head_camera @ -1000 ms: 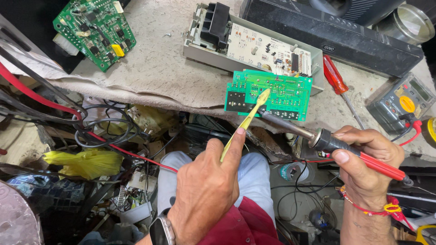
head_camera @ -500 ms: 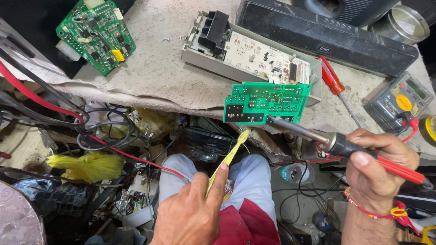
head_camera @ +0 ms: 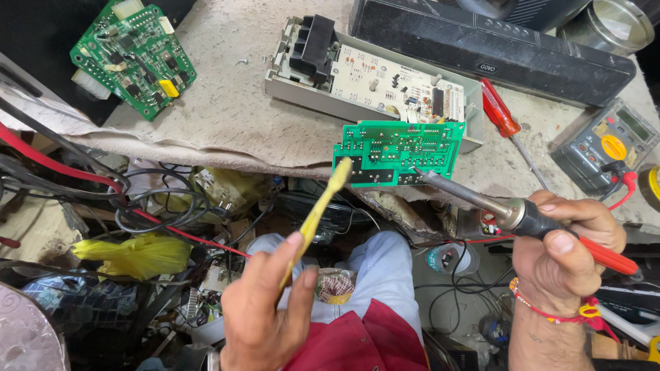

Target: The person uses a soldering iron and a yellow plastic tool to work on a green circuit board, then removes a small black component and inspects it. The person also uses a screwdriver to adjust parts of the board.

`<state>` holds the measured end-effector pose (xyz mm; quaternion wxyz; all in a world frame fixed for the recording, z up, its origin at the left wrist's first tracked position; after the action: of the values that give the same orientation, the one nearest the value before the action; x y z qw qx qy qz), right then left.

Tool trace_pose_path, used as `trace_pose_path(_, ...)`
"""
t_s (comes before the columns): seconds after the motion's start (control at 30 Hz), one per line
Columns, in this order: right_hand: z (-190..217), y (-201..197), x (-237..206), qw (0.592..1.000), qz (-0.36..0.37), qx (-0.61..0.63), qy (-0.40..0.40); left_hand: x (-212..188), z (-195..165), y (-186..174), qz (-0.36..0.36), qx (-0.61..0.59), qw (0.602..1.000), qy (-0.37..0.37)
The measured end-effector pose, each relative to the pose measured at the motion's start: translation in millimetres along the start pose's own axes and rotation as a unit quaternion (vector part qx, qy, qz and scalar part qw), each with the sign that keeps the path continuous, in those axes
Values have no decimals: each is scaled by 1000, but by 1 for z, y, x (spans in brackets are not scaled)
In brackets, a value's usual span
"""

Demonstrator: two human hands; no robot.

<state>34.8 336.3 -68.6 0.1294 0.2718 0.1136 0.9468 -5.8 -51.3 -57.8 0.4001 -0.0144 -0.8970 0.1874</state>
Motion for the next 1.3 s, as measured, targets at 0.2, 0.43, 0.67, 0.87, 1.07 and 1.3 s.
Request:
trace_pose_path(0.2, -16, 3, 3, 992, -11, 114, 49, 52, 33, 49, -66, -153, 962, -218)
trace_pose_path(0.43, -30, 37, 14, 962, -35, 248, 104, 85, 39, 81, -19, -148, 966, -209)
trace_pose_path(0.67, -34, 55, 45, 937, -42, 321, 134, 104, 27, 107, -80, -91, 976, -184)
trace_pose_path(0.87, -25, 40, 40, 954, -43, 280, 95, 98, 27, 106, -31, -217, 941, -259)
trace_pose_path(1.07, -14, 28, 6, 997, 7, 60, 41, 84, 29, 79, -11, -228, 955, -190)
trace_pose_path(1.3, -18, 31, -1, 996, 37, -80, 6, 70, 36, 73, -59, -203, 967, -146)
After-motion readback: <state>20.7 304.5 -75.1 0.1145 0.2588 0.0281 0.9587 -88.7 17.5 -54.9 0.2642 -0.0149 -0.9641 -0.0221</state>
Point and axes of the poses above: each hand's wrist, its own x-axis towards the middle knuckle, its own y-axis out of the palm, z = x × y, the point moved 1 cm from there along x, towards the middle knuckle, and after that the axes turned 7 degrees about y, right-handed, at the moved point
